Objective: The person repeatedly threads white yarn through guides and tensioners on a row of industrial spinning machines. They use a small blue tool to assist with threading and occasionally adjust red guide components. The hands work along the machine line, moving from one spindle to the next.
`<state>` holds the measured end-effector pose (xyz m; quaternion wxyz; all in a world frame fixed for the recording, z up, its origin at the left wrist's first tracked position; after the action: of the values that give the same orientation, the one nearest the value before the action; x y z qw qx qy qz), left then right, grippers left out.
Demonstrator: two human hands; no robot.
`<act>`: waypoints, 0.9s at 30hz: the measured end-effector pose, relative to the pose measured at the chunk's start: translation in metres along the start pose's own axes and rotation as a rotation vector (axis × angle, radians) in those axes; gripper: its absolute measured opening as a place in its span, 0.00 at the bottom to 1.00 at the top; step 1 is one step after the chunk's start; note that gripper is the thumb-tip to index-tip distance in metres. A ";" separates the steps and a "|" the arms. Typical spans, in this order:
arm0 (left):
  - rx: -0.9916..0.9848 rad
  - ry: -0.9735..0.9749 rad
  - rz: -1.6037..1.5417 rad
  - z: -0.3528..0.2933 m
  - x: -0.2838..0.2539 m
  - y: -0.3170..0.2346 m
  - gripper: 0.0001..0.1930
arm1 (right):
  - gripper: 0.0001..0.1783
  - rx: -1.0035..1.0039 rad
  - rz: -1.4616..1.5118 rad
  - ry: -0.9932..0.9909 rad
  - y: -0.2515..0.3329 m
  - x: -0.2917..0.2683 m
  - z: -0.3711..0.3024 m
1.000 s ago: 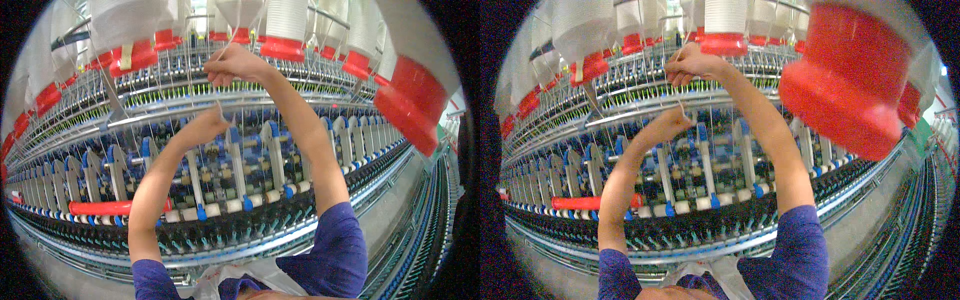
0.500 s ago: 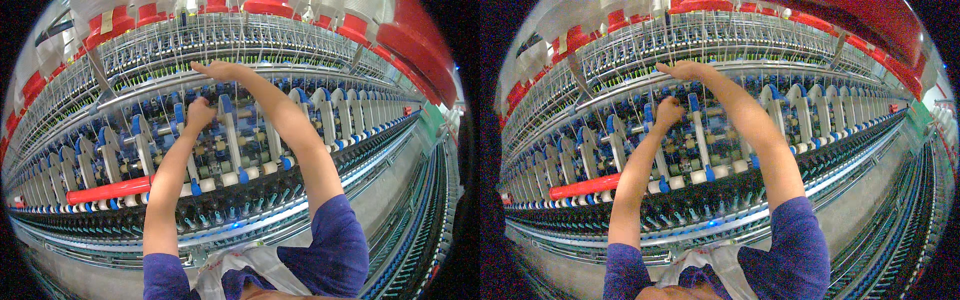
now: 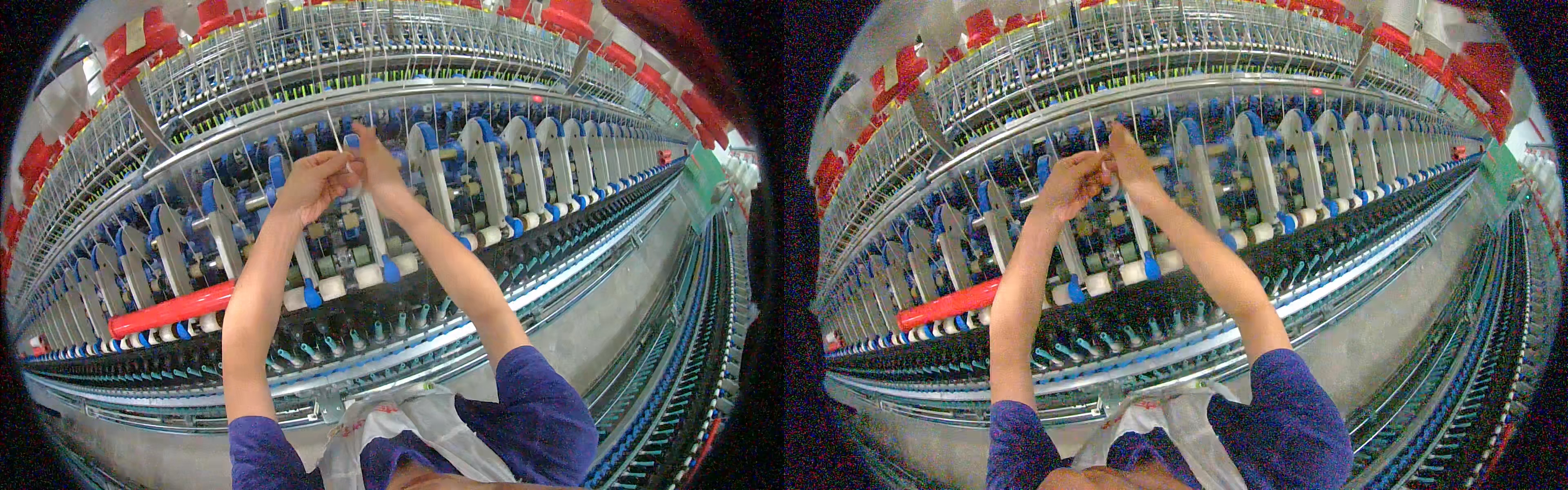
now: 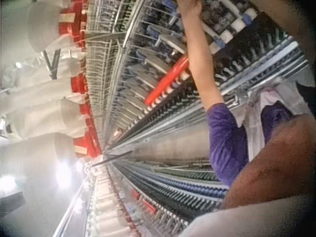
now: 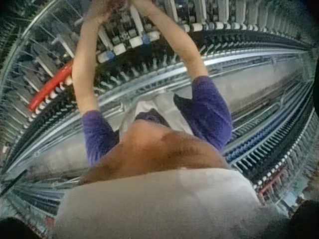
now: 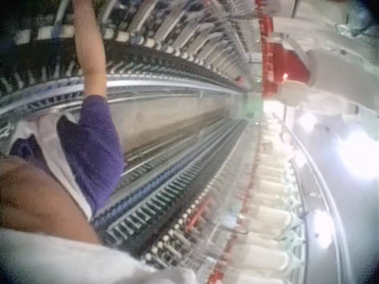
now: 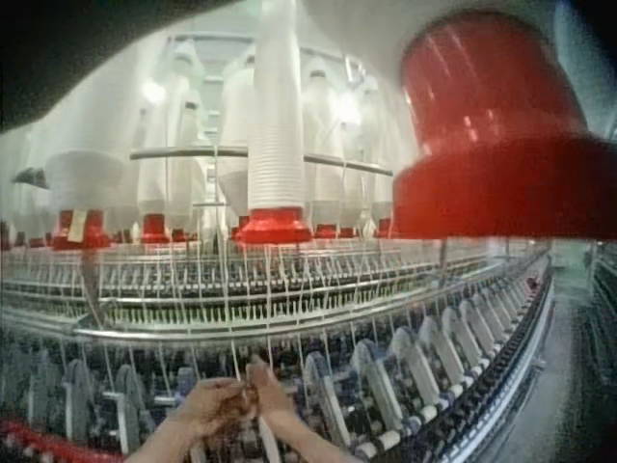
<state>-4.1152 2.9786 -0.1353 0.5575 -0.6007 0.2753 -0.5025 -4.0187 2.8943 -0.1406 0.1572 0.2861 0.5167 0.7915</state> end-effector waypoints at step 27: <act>-0.145 0.186 1.115 0.058 -0.051 0.072 0.09 | 0.24 -0.142 -0.267 -0.522 -0.041 -0.052 -0.177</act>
<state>-4.0636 3.0303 -0.2109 0.6691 -0.3546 0.6325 -0.1628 -4.0885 2.7540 -0.2469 0.4072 0.3977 0.4354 0.6975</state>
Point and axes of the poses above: each hand's wrist, its own z-axis towards the middle knuckle, its own x-axis out of the palm, y = z × x, the point moved 4 cm from there along z, towards the middle knuckle, and after that the axes turned 3 degrees about x, right-handed, at the moved point
